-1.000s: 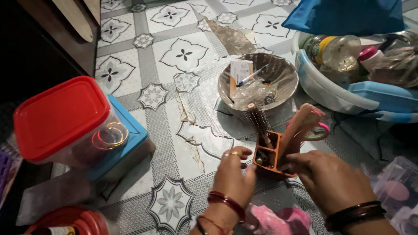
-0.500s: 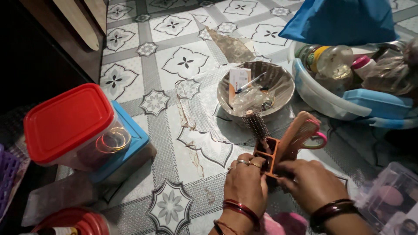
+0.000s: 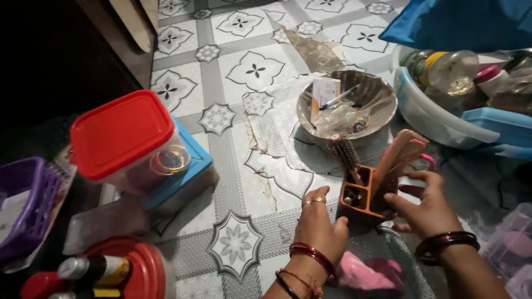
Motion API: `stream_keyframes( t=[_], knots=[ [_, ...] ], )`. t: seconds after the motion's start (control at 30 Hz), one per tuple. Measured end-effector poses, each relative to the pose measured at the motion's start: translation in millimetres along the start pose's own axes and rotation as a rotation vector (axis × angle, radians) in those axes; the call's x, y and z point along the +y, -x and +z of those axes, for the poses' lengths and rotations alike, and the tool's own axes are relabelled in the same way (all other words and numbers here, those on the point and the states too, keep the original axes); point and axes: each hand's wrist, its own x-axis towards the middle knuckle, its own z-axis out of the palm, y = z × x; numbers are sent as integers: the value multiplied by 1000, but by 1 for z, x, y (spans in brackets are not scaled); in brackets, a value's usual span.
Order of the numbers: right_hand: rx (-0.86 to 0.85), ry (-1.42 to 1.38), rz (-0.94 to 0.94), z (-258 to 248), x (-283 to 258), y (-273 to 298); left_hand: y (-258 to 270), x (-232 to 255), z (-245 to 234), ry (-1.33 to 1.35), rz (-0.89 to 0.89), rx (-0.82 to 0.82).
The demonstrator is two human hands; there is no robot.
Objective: The person organizes cosmetic items on a table. They wipe the table surface with a pink cloth, place a comb and scissors into a holder, and arrange various makeup items including lipsticks and tubes into a clear plastic box.
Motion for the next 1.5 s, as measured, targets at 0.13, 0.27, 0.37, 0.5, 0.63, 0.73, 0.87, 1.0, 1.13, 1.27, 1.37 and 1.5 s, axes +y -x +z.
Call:
stream_keyframes(
  t=[0.13, 0.27, 0.37, 0.5, 0.63, 0.73, 0.87, 1.0, 1.13, 1.27, 1.37, 1.5],
  knots=[
    [-5, -102, 120, 0, 14, -12, 10, -11, -17, 14, -18, -5],
    [-118, -322, 291, -1, 21, -13, 18, -19, -42, 95, -113, 3],
    [-36, -282, 209, 9, 17, -4, 23, -25, -61, 174, -173, 26],
    [-123, -308, 227, 46, 6, 13, 25, -42, -81, 135, 22, 198],
    [-294, -368, 248, 109, -4, 33, 24, -49, -105, 103, -27, 337],
    [-454, -477, 301, 175, 1, 48, 26, -39, -127, 41, 34, 498],
    [-506, -461, 192, 264, 23, 61, 42, -21, -154, -29, 207, 639],
    [-539, -284, -117, 326, 28, 59, 49, -10, -163, -273, 218, 761],
    [-595, -166, -356, 332, 31, 55, 46, -19, -157, -68, 241, 663],
    [-777, -303, -362, 298, 23, 61, 43, -33, -150, 105, 224, 543],
    [-1020, -886, 77, 251, -10, 85, 45, -40, -134, 207, 239, 413],
    [-701, -1183, 61, 171, -81, 130, 46, -55, -92, 291, 218, 246]
  ],
)
